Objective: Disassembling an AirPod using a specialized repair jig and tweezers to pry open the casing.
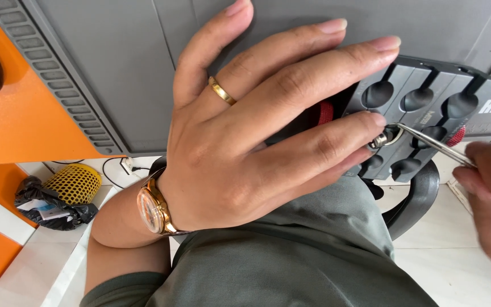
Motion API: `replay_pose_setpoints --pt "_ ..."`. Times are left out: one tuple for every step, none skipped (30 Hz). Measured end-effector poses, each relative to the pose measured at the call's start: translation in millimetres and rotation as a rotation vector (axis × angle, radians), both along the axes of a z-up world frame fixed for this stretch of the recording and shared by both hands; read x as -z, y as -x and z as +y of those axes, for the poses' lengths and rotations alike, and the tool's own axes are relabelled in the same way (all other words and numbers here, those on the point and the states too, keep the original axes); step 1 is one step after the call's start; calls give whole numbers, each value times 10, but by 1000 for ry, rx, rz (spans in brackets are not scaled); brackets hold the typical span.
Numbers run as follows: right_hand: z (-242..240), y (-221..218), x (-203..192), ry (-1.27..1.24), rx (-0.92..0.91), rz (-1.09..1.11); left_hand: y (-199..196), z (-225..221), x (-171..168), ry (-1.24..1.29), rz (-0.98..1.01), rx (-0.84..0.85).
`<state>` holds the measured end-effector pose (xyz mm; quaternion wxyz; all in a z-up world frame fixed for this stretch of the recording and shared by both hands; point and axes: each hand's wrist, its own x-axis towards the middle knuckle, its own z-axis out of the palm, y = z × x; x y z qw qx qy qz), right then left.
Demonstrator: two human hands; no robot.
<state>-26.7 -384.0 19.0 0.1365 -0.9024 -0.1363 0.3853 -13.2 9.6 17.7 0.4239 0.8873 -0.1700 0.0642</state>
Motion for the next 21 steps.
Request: replay_pose_setpoints --pt "-192 58 179 34 163 130 -4 -7 -1 1 6 -3" --pt "-329 28 248 34 166 130 -7 -9 2 1 6 0" --pt "-468 1 318 69 104 155 -11 -13 7 1 0 3" --pt "-607 -26 387 105 44 180 -15 -16 11 2 -7 5" --pt "-591 -69 378 104 46 180 -19 -20 6 2 -6 7" --pt "-572 -111 369 157 -5 188 -24 -23 3 4 1 8" --pt "-552 -155 366 208 -56 196 -26 -24 -1 5 10 7" --pt "-878 -112 792 206 -55 197 -28 -19 0 3 11 8" --pt "-1270 -16 1158 316 -185 220 -30 -14 0 9 18 19" --pt "-1727 113 1438 426 -313 242 -31 -8 0 14 24 29" --pt "-1394 62 1193 421 -312 244 -37 -19 6 10 27 31" --pt "-1065 7 945 234 -71 285 -42 -30 12 5 14 19" --pt "-737 -48 698 41 179 322 -48 -42 17 -1 2 7" --pt "-795 -29 745 36 180 325 -49 -43 28 -6 6 9" --pt "-852 0 794 20 132 308 -50 -45 36 -7 3 15" --pt "-911 30 843 3 84 291 -50 -49 44 -8 -1 21" --pt "-816 -1 880 -2 89 296 -52 -53 47 -13 4 26" --pt "-722 -33 915 292 -70 374 -55 -58 47 -19 0 28" --pt "-631 -82 952 584 -206 430 -64 -66 50 -25 -7 29" --pt "-674 -111 967 578 -203 431 -70 -70 53 -30 -6 33" --pt "-721 -143 973 510 -240 403 -72 -76 58 -31 -9 34"
